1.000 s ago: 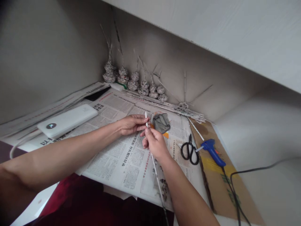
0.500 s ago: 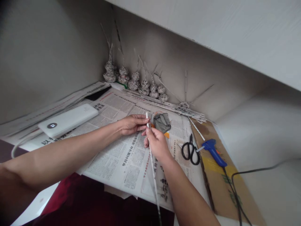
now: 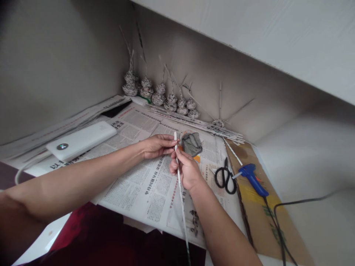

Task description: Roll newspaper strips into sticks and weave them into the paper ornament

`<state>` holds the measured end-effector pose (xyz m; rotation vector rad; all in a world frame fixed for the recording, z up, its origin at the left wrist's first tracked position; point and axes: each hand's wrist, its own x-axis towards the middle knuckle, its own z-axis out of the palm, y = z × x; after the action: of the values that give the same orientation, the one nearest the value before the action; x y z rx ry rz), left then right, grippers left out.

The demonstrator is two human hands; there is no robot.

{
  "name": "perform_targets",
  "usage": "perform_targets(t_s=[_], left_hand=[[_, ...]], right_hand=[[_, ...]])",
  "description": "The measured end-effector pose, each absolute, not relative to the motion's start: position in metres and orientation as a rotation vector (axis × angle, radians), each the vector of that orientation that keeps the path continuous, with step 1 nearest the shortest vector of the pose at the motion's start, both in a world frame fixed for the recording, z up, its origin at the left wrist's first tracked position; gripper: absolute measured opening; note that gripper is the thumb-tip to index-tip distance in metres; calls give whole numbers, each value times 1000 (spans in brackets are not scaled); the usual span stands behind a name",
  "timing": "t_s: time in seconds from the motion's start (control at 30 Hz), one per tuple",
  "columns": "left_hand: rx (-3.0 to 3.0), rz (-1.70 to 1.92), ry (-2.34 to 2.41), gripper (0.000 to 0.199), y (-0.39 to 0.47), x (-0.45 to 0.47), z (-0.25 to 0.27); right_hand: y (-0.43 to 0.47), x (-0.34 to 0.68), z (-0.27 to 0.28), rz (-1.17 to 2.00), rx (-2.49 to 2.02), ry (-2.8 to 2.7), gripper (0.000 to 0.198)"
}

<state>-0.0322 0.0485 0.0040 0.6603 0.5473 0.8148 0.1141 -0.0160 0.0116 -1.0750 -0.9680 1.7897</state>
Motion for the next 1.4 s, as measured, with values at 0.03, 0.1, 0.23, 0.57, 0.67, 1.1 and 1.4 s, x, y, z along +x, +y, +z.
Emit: perform_targets(t_s=[0.03, 0.1, 0.23, 0.57, 0.67, 1.1, 1.4], left_hand=[[663, 809, 535, 11, 49, -32, 4], [675, 794, 514, 13, 49, -33, 3], [690, 791, 518, 12, 50, -34, 2], [712, 800, 556, 8, 49, -31, 4], [673, 843, 559, 10, 47, -27, 2], [726, 779, 538, 8, 26, -11, -3], [727, 790, 554, 8, 28, -13, -1]], right_hand=[[-16, 114, 13, 1841, -1036, -927, 30], [-16, 115, 14, 1914, -991, -892, 29], [-17, 114, 14, 1746, -1123, -1060, 34], [-16, 119, 13, 1002, -1375, -1489, 37], [-12, 125, 17, 750, -1398, -1476, 30], [-4, 131, 11, 656, -1399, -1491, 26], [-2, 132, 12, 725, -1366, -1430, 30]])
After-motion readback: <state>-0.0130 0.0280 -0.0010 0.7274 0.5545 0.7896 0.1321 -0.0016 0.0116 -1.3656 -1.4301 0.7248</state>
